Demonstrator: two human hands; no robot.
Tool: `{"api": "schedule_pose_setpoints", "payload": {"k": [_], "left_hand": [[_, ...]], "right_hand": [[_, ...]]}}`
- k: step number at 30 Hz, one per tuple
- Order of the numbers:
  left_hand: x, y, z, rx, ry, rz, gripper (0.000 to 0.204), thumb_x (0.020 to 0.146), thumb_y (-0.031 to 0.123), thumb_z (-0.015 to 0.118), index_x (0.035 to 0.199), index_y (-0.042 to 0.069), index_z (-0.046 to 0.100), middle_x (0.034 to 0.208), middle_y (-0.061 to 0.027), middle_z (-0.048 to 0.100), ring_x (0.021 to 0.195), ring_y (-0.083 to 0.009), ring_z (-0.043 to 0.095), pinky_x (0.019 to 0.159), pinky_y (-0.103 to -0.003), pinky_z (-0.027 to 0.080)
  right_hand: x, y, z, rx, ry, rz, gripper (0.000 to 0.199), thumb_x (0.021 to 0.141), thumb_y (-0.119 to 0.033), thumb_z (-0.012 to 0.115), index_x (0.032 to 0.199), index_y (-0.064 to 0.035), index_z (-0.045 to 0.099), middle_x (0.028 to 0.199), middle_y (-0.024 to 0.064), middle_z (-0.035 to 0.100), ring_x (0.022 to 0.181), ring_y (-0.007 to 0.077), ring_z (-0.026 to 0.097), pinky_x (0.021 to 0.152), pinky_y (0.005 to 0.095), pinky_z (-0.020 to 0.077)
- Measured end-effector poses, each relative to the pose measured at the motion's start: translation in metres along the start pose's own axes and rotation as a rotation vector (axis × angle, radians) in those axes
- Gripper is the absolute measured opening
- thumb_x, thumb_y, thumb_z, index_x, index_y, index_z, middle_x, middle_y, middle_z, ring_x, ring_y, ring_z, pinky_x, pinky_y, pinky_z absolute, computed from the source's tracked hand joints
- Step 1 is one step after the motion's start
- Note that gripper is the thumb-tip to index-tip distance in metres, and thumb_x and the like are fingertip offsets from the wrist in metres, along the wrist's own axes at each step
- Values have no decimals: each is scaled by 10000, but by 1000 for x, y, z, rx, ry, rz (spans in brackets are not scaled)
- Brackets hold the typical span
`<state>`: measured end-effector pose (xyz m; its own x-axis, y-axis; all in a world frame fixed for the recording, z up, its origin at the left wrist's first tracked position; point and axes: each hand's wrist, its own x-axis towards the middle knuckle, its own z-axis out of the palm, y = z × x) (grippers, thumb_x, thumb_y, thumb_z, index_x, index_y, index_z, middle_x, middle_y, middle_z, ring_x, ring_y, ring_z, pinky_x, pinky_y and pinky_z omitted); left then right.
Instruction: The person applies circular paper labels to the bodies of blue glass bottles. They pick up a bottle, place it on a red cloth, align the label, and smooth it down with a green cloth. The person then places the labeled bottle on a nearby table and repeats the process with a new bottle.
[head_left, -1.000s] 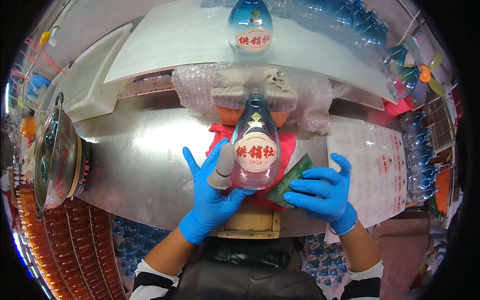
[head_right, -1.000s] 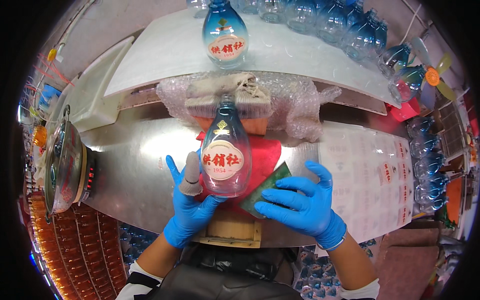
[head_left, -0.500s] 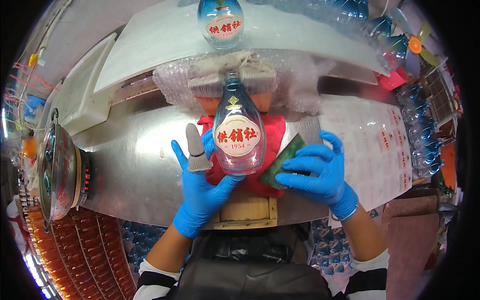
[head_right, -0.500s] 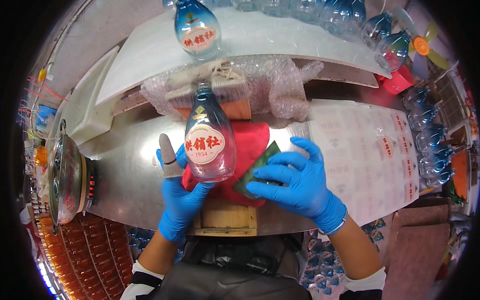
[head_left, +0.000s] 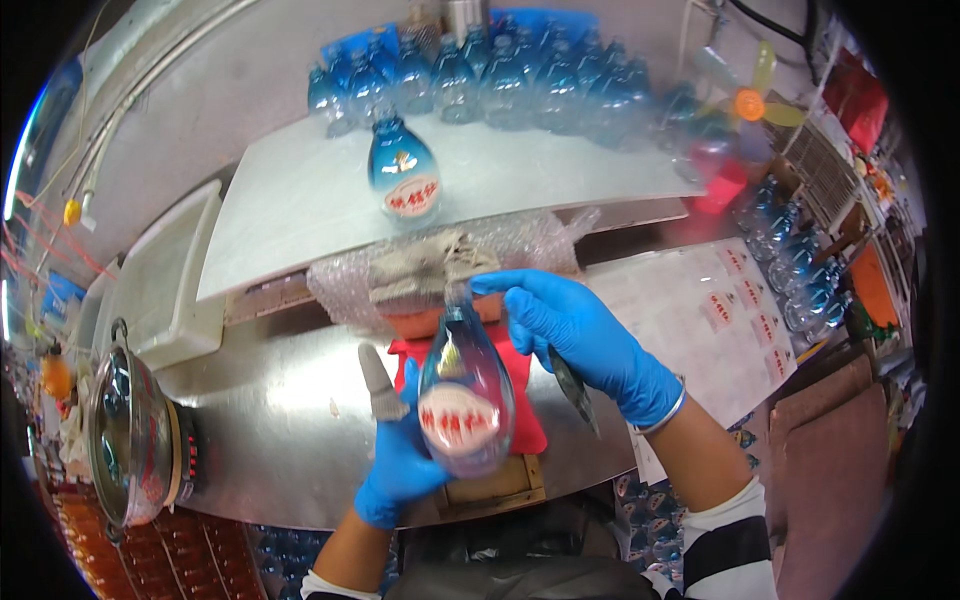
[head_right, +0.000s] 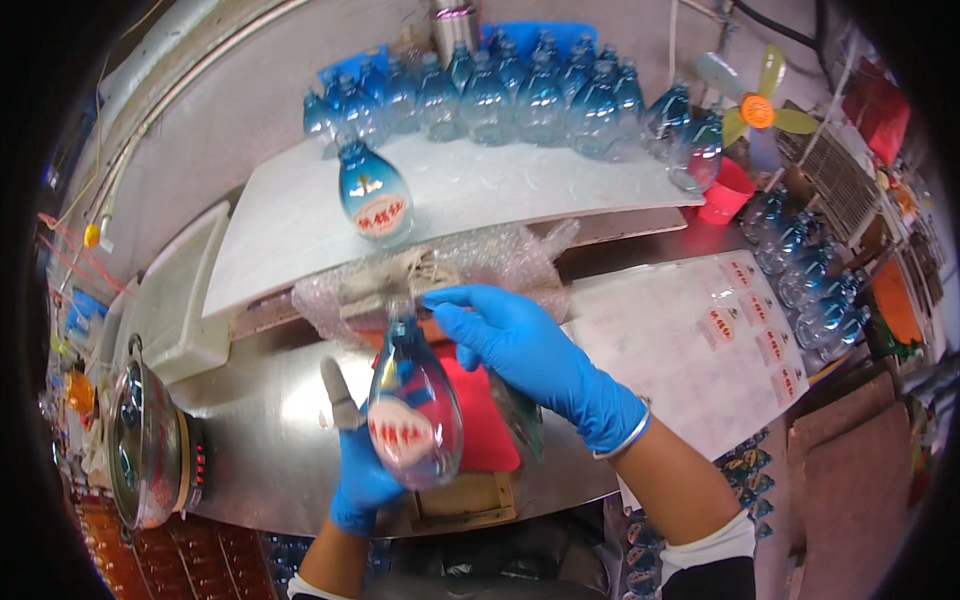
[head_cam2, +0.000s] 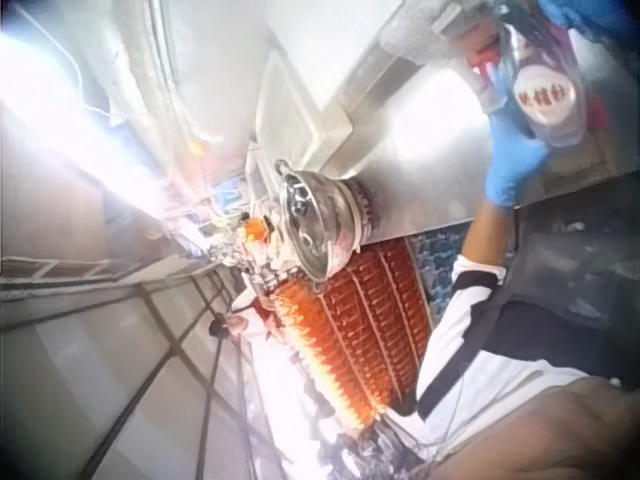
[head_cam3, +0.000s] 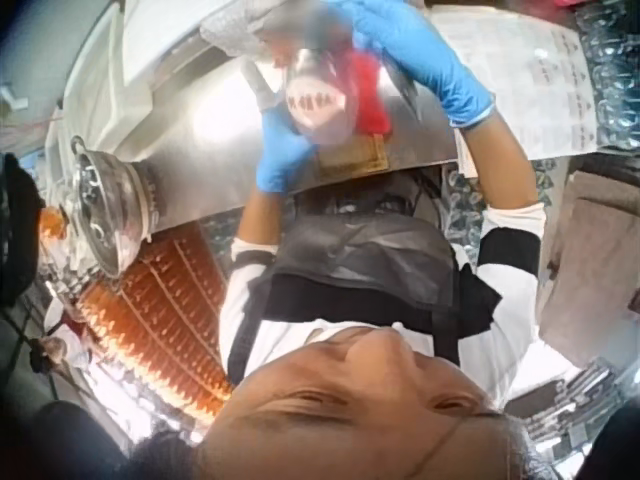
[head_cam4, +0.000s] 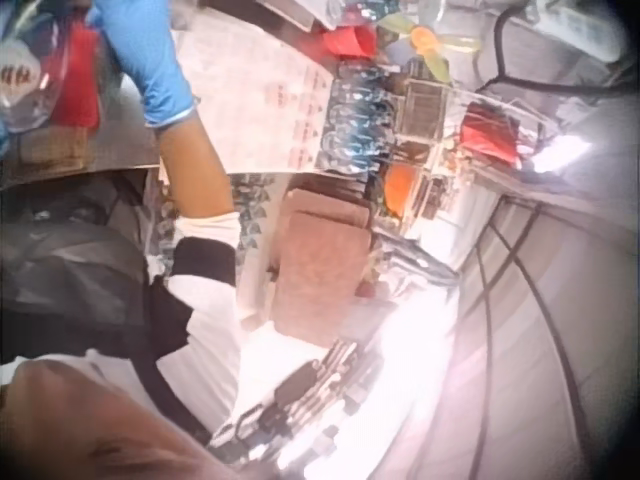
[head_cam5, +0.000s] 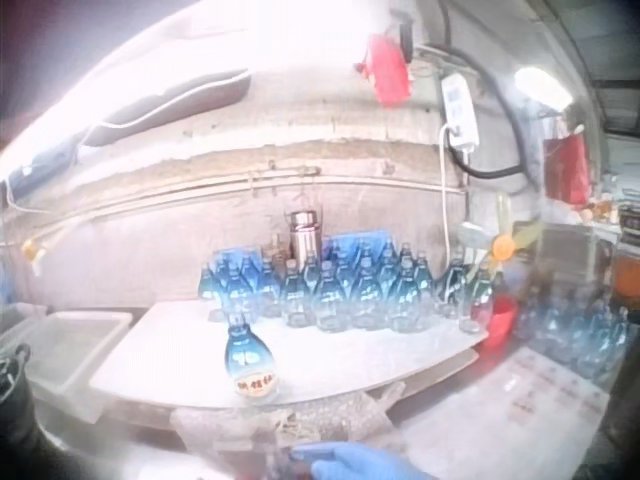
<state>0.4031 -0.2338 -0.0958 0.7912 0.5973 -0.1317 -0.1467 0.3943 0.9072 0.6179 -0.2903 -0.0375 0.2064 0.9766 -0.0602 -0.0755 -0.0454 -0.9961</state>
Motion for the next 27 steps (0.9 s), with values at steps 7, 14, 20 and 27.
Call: {"api": "schedule_pose_setpoints", "payload": {"k": [7, 14, 20, 27], "left_hand": [[-11, 7, 43, 372, -481, 98, 832, 673, 157, 762, 1347, 17, 294, 1295, -132, 425, 1150, -242, 468, 977, -378, 395], [6, -34, 86, 850, -486, 706, 754, 791, 104, 629, 1399, 78, 185, 1337, -178, 391, 1257, -275, 365, 1036, -439, 282], [5, -18, 145, 1368, -728, 1034, 527, 794, 210, 635, 1207, -58, 446, 1197, -217, 516, 1100, -349, 505, 938, -401, 409], [-5, -20, 208, 1334, -782, 961, 410, 771, 64, 606, 1153, -34, 493, 1224, -203, 502, 1148, -336, 469, 978, -415, 370]], "right_hand": [[-85, -56, -27, -154, -134, -143, 166, 775, -74, 684, 925, -24, 634, 833, 50, 620, 788, 106, 569, 699, 237, 453], [-280, -18, 0, -695, 668, -524, 159, 765, -204, 689, 868, -97, 631, 710, 57, 575, 583, 214, 542, 536, 280, 436], [-466, 55, 54, -923, 1443, 11, 166, 714, -204, 726, 838, -109, 670, 626, 77, 593, 495, 227, 573, 474, 276, 454], [-661, 188, 69, -775, 1950, 865, 207, 720, -309, 675, 783, -122, 613, 709, 94, 628, 627, 258, 627, 562, 332, 496]]}}
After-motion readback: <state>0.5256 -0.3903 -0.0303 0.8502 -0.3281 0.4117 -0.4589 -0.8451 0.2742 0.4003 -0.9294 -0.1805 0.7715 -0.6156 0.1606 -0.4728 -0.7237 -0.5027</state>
